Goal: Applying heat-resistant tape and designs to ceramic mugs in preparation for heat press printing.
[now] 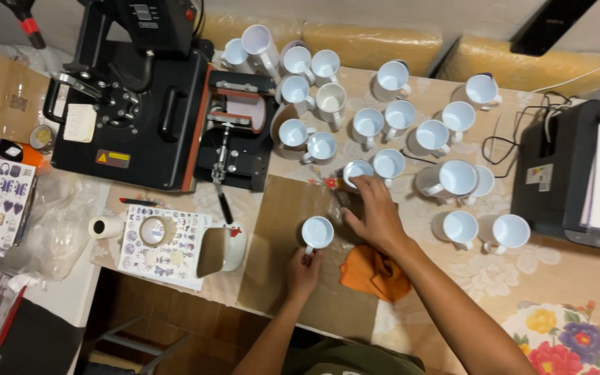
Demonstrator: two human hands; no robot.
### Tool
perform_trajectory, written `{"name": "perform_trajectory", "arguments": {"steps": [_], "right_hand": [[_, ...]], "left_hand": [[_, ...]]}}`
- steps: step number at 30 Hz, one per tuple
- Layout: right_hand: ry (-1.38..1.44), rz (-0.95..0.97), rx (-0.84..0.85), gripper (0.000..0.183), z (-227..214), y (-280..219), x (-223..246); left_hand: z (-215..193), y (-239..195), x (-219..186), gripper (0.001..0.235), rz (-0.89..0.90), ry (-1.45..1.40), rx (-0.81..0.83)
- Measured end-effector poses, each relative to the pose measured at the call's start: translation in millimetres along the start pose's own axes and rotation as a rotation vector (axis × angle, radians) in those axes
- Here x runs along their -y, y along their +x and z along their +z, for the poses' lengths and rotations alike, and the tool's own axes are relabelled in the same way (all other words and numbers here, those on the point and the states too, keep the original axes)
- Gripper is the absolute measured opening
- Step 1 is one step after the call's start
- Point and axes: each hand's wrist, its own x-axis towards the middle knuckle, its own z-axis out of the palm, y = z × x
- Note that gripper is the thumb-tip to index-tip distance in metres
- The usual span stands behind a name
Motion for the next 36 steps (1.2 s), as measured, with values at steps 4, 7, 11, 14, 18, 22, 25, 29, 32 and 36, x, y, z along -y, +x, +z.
{"name": "perform_trajectory", "arguments": {"steps": [4,7,11,14,18,22,25,29,32,36], "right_hand": [[-0.107,0.044,0.088,0.086,55.2,59.0,0.0],[-0.17,0.159,0.206,0.092,88.1,105.9,0.1],[-0.288,0.183,0.302,0.106,141.2,159.6,-34.8],[-0.352,0.138,0.372,0.116,170.9,183.3,-58.9],[-0.468,0.182,0.475,0.107,181.9,206.6,-70.4],[-0.484,0.187,0.49,0.122,175.5,216.2,-66.6],[-0.473,0.213,0.515,0.116,172.1,214.8,-71.4],[-0.464,0.337,0.651,0.1,169.0,213.5,-72.4],[-0.319,0.401,0.651,0.087,160.3,218.2,-49.6],[-0.209,0.402,0.604,0.082,150.1,223.1,-33.8]], "left_hand": [[-21.8,12.2,33.1,0.036,0.049,0.025,0.046],[-38.2,20.4,43.8,0.037,0.072,0.077,0.11],[-75.3,26.5,13.4,0.027,0.047,0.154,0.323],[-90.3,30.6,11.8,0.041,-0.036,0.204,0.421],[-121.8,36.8,-16.2,0.079,-0.027,0.321,0.405],[-137.4,51.6,-53.6,0.077,-0.053,0.31,0.352],[-132.8,68.7,-75.3,0.068,-0.019,0.286,0.33],[-107.3,97.9,-92.4,0.07,0.149,0.191,0.191],[-85.3,124.6,-102.0,0.071,0.235,0.171,0.045],[-65.7,156.0,-111.2,0.073,0.318,0.15,-0.093]]}}
